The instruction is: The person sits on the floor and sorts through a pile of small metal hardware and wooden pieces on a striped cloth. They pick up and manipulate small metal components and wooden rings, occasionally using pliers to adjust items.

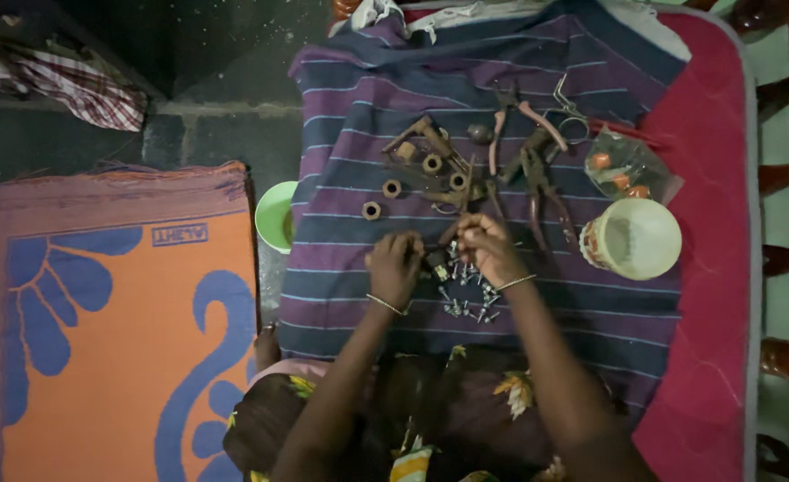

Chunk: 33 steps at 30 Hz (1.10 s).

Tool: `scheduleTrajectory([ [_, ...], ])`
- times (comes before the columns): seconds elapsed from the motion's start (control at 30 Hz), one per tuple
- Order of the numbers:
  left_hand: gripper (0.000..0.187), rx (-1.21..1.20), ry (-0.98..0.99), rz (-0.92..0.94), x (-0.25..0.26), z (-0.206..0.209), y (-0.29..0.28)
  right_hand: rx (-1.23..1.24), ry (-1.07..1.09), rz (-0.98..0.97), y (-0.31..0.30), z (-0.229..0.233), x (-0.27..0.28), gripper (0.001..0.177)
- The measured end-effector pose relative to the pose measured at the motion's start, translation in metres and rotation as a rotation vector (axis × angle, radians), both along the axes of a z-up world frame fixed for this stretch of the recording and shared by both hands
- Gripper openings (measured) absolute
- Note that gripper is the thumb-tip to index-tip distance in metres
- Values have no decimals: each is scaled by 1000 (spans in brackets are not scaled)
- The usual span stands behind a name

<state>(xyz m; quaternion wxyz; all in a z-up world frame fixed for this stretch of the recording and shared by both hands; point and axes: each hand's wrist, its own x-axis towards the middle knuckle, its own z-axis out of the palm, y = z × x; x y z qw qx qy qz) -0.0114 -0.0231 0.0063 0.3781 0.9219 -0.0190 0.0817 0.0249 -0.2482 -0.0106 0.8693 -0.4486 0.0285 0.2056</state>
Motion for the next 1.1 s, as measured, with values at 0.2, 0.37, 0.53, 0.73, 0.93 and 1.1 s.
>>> scheduleTrajectory([
  [0.2,41,-63,-19,-152,15,10,17,-320,24,-66,0,-19,4,13],
  [0.37,41,-15,-184,-186,64,8,4,-392,3,-87,-1,-28,7,14],
  [0.53,59,261,59,-136,158,3,-27,-344,67,-120,-3,-28,10,19],
  [0.73,105,363,244,-64,208,-22,-46,-402,67,-91,-3,-24,12,20],
  [0.93,115,381,285,-34,201,-36,-62,-378,60,-115,0,-19,14,18],
  [1.1,114,267,295,0,182,-28,-63,-328,45,-127,2,-24,11,18],
])
